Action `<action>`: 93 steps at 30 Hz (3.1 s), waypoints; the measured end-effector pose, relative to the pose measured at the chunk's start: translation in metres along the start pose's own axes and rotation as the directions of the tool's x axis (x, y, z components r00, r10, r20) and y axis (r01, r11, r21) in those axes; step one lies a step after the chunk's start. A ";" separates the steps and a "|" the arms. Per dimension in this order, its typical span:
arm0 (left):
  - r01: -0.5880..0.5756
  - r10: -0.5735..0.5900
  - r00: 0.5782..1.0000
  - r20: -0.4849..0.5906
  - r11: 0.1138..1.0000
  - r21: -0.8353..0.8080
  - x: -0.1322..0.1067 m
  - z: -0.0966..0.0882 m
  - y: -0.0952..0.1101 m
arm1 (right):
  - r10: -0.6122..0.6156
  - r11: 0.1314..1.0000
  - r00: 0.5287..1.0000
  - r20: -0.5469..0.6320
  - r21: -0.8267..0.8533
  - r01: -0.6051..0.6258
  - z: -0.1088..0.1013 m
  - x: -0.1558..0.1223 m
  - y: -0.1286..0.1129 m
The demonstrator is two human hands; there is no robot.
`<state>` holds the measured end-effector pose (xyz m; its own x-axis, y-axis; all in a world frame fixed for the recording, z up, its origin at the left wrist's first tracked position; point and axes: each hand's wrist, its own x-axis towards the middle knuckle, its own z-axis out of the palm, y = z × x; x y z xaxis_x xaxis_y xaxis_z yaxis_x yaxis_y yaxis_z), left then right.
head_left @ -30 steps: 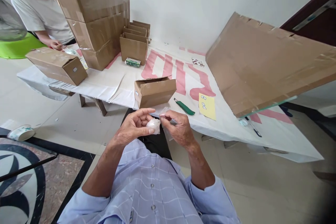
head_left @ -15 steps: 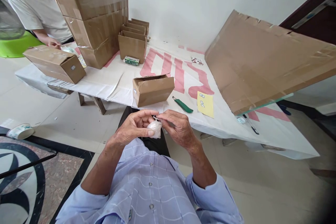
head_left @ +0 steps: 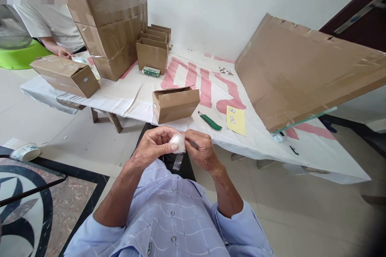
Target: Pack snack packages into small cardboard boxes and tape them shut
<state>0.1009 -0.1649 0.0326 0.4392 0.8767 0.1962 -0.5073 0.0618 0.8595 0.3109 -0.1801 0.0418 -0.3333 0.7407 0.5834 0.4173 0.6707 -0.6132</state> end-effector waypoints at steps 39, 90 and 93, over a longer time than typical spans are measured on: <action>-0.371 0.293 0.928 0.232 0.642 0.671 -0.006 -0.006 -0.009 | 0.666 0.512 0.729 0.158 0.614 -0.601 0.032 -0.029 -0.045; -0.252 0.206 0.968 0.145 0.788 0.562 -0.019 -0.004 -0.013 | 0.084 0.996 0.988 -0.126 0.023 -0.082 0.010 -0.027 -0.028; -0.244 0.191 0.970 0.152 0.774 0.584 -0.019 -0.003 -0.012 | 0.071 0.997 0.989 -0.129 0.026 -0.068 0.010 -0.024 -0.028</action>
<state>0.0962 -0.1811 0.0174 0.4419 0.7895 0.4260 -0.0668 -0.4446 0.8932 0.2987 -0.2165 0.0392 -0.1915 0.7750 0.6022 0.4168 0.6197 -0.6650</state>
